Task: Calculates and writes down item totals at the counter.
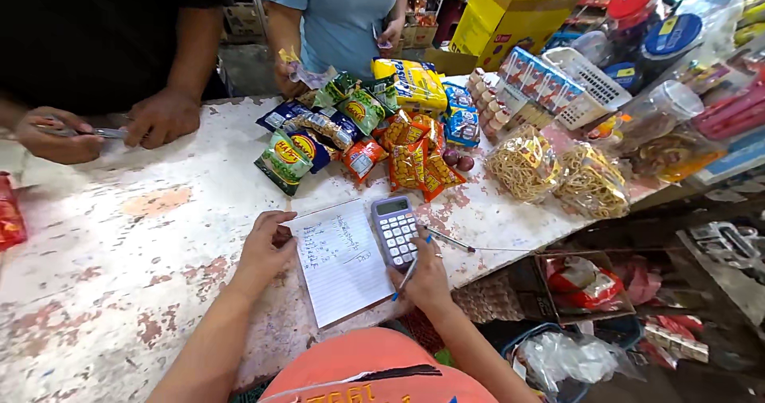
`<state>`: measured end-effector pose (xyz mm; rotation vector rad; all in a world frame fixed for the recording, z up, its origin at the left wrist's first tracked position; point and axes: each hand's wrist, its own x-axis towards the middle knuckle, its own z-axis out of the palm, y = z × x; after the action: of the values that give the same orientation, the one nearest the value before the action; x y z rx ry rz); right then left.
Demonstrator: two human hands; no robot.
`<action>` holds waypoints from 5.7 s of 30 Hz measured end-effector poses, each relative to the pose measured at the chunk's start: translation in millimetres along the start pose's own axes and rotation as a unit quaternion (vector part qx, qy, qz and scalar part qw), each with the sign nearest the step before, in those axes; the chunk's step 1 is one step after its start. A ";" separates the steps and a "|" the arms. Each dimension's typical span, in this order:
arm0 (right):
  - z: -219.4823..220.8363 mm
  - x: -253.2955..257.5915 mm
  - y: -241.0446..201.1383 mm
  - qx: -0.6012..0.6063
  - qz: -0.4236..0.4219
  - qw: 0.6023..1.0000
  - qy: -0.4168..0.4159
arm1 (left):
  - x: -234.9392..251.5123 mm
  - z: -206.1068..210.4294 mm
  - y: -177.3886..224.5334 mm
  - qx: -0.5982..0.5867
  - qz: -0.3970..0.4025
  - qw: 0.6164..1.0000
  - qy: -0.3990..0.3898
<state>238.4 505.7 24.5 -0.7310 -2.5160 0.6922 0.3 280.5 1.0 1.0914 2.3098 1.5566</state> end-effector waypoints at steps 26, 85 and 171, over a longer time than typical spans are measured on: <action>45.9 90.3 -50.4 0.288 -0.061 0.955 -0.046 | 7.6 3.1 11.0 0.058 -0.080 0.995 0.014; 92.3 140.3 -35.0 0.267 -0.016 0.964 -0.011 | 5.7 1.5 6.2 0.118 -0.044 0.992 0.023; 37.3 -9.4 -2.1 0.070 -0.117 0.989 0.055 | -51.3 -4.5 33.6 0.351 -0.007 0.931 -0.105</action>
<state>225.5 486.0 -5.9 -0.4040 -2.3746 0.7159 51.4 251.1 18.2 1.2787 2.7596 0.5382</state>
